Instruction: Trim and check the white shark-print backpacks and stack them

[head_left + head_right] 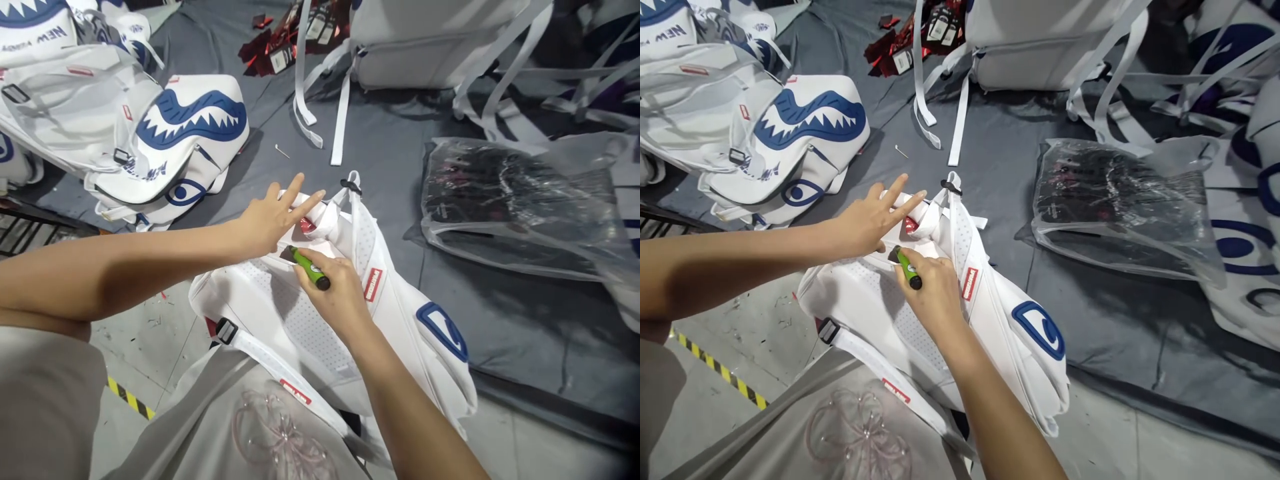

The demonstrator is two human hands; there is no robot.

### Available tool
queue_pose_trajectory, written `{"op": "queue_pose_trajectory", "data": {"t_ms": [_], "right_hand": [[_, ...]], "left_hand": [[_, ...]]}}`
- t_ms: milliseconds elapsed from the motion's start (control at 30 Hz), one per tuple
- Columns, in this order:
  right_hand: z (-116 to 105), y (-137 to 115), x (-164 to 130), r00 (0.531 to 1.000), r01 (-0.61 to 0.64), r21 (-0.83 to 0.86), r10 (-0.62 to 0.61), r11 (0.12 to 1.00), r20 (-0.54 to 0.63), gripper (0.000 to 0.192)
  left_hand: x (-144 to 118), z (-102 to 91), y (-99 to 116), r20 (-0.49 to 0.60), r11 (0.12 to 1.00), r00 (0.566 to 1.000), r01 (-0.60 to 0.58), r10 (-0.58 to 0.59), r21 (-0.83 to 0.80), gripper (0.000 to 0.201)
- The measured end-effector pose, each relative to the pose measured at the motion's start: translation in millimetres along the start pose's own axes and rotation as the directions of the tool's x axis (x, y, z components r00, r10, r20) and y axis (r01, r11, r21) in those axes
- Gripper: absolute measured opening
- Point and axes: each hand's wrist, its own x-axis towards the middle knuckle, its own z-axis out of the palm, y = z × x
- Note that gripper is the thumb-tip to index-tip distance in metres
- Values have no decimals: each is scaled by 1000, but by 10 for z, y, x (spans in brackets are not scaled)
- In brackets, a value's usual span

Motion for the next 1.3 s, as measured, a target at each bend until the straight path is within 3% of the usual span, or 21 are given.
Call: {"op": "queue_pose_trajectory", "data": {"t_ms": [100,233,367,500,600,733,900,1033,1167,1300], "right_hand": [[-37,17,-36,1000,18,-9,-18,1000,-4,26],[-82,18,-49,988,147,-67,-150,987,-46,34],[-40,-50,237,976,124,-260,-165,958,-145,36],[153,-80,627,988,124,-342,-146,932,-41,61],[278,-27,717,994,102,-368,-112,924,-5,67],[345,80,663,993,91,-401,-112,912,-28,70],[353,151,682,985,114,-374,-154,920,-77,67],[187,98,498,962,140,-320,-205,937,-178,55],[-33,5,-4,883,184,-201,-251,962,-397,43],[-91,-56,-235,911,204,-84,-220,975,-347,31]], "left_hand": [[13,-12,-70,22,999,998,-53,53,-8,121],[3,17,-168,11,992,994,-111,112,-54,118],[-25,32,-216,-47,988,995,-95,90,-123,113],[-1,85,-214,-29,991,997,-79,77,-105,114],[33,130,-172,-31,995,999,-22,19,-100,109],[36,77,-115,76,991,993,99,-92,-85,110],[10,-18,-210,168,996,986,31,-17,-78,106],[-4,-8,-350,151,988,985,-58,80,-143,115],[-5,-31,-386,157,975,981,-83,116,-205,118],[35,-74,-372,256,975,962,-37,94,-220,117]]}}
